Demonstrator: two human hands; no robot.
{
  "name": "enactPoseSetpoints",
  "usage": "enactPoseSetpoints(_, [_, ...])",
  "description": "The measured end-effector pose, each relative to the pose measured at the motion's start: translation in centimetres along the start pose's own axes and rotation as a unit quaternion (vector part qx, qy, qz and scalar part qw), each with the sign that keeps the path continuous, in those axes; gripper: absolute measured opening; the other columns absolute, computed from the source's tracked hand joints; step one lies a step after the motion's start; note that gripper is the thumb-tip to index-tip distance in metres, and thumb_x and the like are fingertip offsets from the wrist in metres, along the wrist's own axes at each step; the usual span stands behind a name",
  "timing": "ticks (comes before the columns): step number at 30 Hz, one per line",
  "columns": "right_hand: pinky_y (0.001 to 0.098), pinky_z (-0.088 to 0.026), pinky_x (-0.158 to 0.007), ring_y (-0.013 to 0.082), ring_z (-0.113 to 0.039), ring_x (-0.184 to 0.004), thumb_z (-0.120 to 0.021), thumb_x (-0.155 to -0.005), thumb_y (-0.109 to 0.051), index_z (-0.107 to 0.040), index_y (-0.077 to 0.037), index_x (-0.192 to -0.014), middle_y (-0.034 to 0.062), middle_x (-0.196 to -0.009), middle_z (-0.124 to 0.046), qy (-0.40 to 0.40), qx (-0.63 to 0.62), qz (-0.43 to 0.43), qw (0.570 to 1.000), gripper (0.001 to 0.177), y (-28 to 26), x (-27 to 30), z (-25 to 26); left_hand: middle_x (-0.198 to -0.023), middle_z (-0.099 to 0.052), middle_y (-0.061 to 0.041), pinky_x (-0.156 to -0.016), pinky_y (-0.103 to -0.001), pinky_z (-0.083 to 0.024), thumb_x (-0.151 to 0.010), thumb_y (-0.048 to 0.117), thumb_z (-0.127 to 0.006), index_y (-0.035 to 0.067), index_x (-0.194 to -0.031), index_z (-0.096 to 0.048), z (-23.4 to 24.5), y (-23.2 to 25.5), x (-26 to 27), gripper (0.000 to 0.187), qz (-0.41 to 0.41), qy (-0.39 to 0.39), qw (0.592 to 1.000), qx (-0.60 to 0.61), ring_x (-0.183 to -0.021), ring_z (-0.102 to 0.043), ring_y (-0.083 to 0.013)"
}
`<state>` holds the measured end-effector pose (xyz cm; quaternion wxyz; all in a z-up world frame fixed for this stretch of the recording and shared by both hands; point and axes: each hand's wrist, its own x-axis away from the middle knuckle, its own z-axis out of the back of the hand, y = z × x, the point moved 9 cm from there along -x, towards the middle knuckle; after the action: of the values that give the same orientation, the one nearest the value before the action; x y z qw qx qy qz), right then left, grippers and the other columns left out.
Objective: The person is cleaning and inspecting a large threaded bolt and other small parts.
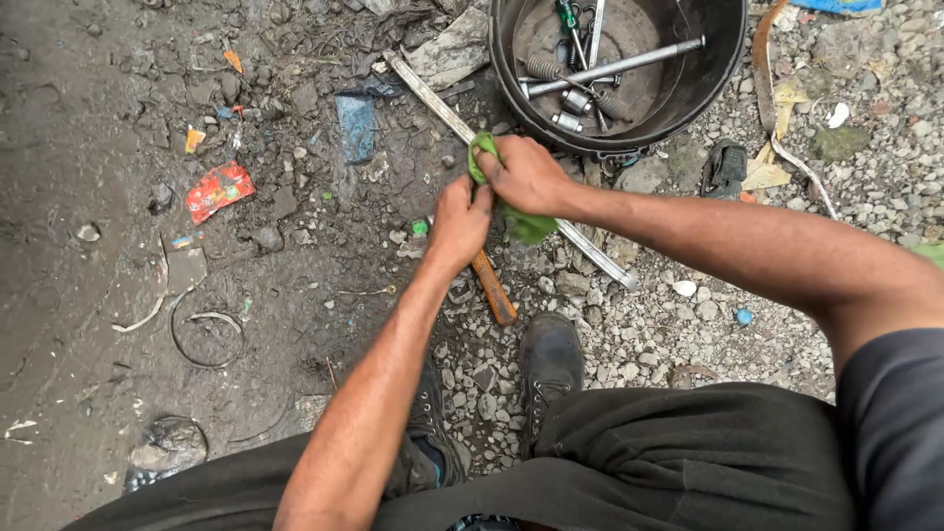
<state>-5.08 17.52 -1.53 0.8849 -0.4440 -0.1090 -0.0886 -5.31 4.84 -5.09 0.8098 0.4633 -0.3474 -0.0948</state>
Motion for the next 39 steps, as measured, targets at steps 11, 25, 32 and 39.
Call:
enactPoseSetpoints(11, [0.0333, -0.047, -0.049, 0.0127, -0.053, -0.056, -0.049, -0.109, -0.029, -0.067, -0.001, -0.093, 0.0052, -0.073, -0.060, -0.069, -0.290, -0.155, 0.942, 0.036, 2.4, -0.9, -0.8, -0.075, -0.069, -0.018, -0.061, -0.045, -0.049, -0.097, 0.035, -0.068, -0.002, -0.116, -0.067, 2.8, 6.9, 2.7, 0.042, -0.166, 0.055, 0.980, -0.090, -0.058, -0.061, -0.0261])
enactPoseSetpoints(25, [0.0299, -0.069, -0.078, 0.0140, -0.072, -0.094, -0.051, -0.105, -0.023, -0.037, 0.001, -0.141, 0.0116, -0.113, -0.064, 0.021, -0.349, -0.104, 0.931, 0.045, 0.1, -1.7, 0.6, -0.106, -0.077, -0.016, -0.084, -0.042, -0.056, -0.101, 0.014, -0.063, 0.002, -0.126, -0.066, 5.9, 8.4, 2.2, 0.028, -0.221, 0.145, 0.964, -0.015, -0.098, -0.075, -0.0268])
enactPoseSetpoints(32, [0.0348, -0.065, -0.086, 0.0179, -0.071, -0.098, -0.062, -0.103, -0.027, -0.061, 0.000, -0.135, 0.0134, -0.114, -0.070, 0.010, -0.384, -0.101, 0.918, 0.042, -1.8, -1.3, 1.4, -0.110, -0.078, -0.013, -0.089, -0.038, -0.058, -0.101, 0.014, -0.064, 0.002, -0.127, -0.067, 6.9, 8.3, 1.3, 0.029, -0.176, 0.147, 0.973, 0.014, -0.100, -0.075, -0.0228])
enactPoseSetpoints(39, [0.0365, -0.062, -0.095, 0.0187, -0.071, -0.109, -0.068, -0.098, -0.042, -0.062, -0.004, -0.127, 0.0108, -0.116, -0.071, 0.013, -0.426, -0.123, 0.896, 0.048, -2.6, -1.2, 1.4, -0.120, -0.076, -0.015, -0.097, -0.038, -0.058, -0.100, 0.009, -0.066, 0.001, -0.130, -0.065, 7.3, 7.9, 0.4, 0.031, -0.242, 0.164, 0.954, 0.066, -0.111, -0.075, -0.0239])
